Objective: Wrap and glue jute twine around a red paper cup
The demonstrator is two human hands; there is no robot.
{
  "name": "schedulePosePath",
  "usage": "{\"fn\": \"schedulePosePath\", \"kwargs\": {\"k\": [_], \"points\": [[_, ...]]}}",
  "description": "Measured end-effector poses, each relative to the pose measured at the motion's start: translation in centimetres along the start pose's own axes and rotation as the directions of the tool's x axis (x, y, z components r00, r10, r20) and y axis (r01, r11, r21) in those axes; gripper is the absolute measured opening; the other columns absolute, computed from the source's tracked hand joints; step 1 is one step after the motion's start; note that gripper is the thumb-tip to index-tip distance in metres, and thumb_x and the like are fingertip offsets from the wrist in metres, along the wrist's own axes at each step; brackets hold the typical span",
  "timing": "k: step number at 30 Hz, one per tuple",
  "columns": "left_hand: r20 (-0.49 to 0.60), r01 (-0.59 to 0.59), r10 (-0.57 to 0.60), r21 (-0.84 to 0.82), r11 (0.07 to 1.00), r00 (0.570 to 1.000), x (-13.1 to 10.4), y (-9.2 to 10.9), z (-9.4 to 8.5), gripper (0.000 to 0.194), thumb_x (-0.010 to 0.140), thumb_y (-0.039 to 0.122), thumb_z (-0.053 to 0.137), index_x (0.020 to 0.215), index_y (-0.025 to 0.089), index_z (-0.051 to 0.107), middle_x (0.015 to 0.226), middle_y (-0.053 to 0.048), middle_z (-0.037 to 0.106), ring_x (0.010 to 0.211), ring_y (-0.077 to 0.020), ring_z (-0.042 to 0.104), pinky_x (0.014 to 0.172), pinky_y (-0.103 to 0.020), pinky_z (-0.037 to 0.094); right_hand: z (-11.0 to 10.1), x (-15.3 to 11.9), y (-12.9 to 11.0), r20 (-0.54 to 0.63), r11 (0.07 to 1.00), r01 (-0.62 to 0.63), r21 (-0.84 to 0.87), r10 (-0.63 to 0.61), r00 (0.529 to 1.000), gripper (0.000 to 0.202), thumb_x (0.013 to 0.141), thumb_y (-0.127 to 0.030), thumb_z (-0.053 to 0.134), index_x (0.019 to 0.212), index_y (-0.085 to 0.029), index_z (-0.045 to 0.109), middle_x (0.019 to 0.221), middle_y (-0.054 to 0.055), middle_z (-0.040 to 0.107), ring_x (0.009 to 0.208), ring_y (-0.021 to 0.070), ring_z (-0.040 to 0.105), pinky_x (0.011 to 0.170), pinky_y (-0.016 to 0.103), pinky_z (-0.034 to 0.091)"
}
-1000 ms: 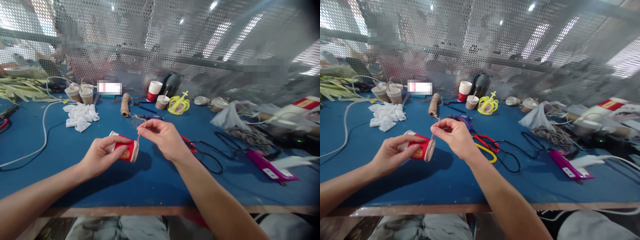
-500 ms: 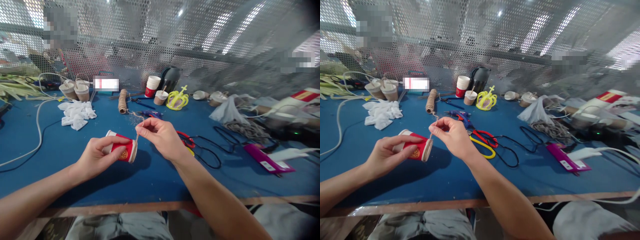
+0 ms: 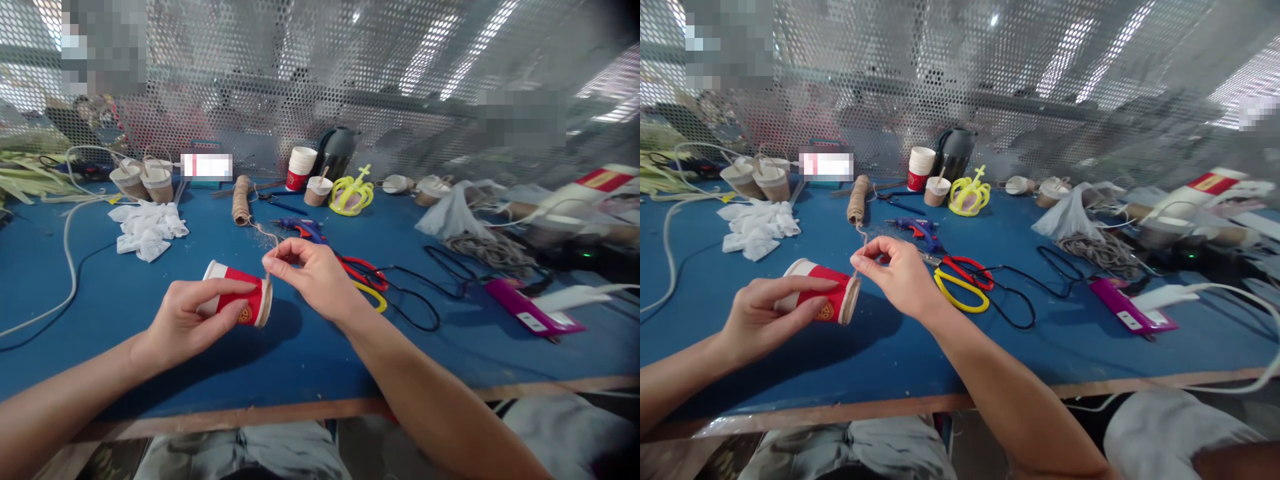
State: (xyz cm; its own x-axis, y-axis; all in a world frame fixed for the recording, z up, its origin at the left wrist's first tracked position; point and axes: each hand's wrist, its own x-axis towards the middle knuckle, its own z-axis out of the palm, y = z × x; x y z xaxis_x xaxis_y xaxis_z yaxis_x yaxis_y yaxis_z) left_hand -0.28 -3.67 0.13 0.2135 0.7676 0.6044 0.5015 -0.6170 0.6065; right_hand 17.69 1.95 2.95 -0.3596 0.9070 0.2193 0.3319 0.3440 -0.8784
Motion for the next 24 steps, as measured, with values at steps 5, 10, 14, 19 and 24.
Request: {"fn": "schedulePosePath", "kwargs": {"k": [5, 10, 14, 19, 24], "points": [[0.006, -0.028, 0.028, 0.01, 1.0, 1.0, -0.06, 0.12, -0.09, 0.015, 0.074, 0.015, 0.056, 0.084, 0.014, 0.068, 0.038, 0.008, 0.052, 0.031, -0.0018, 0.03, 0.031, -0.012, 0.025, 0.19, -0.04, 0.03, 0.018, 1.0, 0.008, 0.014, -0.008, 1.0, 0.01, 0.075, -0.027, 0.059, 0.07, -0.018, 0.059, 0.069, 0.0, 0.063, 0.066, 0.012, 0.057, 0.067, 0.027, 0.043], [0.0, -0.034, 0.034, 0.019, 0.999, 0.999, -0.1, 0.06, -0.13, 0.015, 0.074, 0.015, 0.057, 0.084, 0.015, 0.068, 0.043, 0.006, 0.057, 0.032, -0.0014, 0.03, 0.03, -0.012, 0.024, 0.13, -0.24, -0.37, -0.004, 1.0, 0.024, -0.008, -0.024, 1.0, 0.01, 0.075, -0.027, 0.059, 0.069, -0.019, 0.059, 0.07, 0.0, 0.063, 0.066, 0.0124, 0.057, 0.068, 0.028, 0.043], [-0.005, -0.04, 0.04, 0.017, 0.999, 0.999, -0.07, -0.03, -0.11, 0.015, 0.073, 0.014, 0.058, 0.085, 0.015, 0.067, 0.043, 0.007, 0.057, 0.031, -0.0015, 0.032, 0.031, -0.012, 0.026, 0.13, -0.27, -0.39, -0.006, 1.0, 0.019, -0.007, -0.019, 1.0, 0.009, 0.075, -0.026, 0.059, 0.069, -0.018, 0.059, 0.07, 0.0, 0.063, 0.067, 0.0123, 0.057, 0.068, 0.028, 0.043], [-0.005, -0.073, 0.073, 0.018, 0.997, 0.997, -0.05, 0.13, -0.22, 0.015, 0.073, 0.013, 0.058, 0.084, 0.014, 0.068, 0.046, 0.005, 0.061, 0.032, -0.0015, 0.035, 0.032, -0.011, 0.028, 0.35, -0.25, -0.1, 0.033, 0.999, -0.014, 0.029, 0.013, 0.999, 0.009, 0.075, -0.024, 0.059, 0.069, -0.018, 0.059, 0.069, 0.0, 0.063, 0.066, 0.0117, 0.056, 0.068, 0.027, 0.042], [-0.016, -0.126, 0.127, 0.046, 0.991, 0.992, -0.05, 0.36, -0.28, 0.015, 0.074, 0.015, 0.057, 0.083, 0.018, 0.068, 0.048, 0.004, 0.064, 0.033, -0.0027, 0.04, 0.034, -0.012, 0.033, 0.51, -0.28, 0.04, 0.052, 0.996, -0.055, 0.067, 0.052, 0.997, 0.009, 0.073, -0.026, 0.061, 0.069, -0.017, 0.059, 0.069, -0.001, 0.061, 0.065, 0.0108, 0.054, 0.067, 0.026, 0.042]]}}
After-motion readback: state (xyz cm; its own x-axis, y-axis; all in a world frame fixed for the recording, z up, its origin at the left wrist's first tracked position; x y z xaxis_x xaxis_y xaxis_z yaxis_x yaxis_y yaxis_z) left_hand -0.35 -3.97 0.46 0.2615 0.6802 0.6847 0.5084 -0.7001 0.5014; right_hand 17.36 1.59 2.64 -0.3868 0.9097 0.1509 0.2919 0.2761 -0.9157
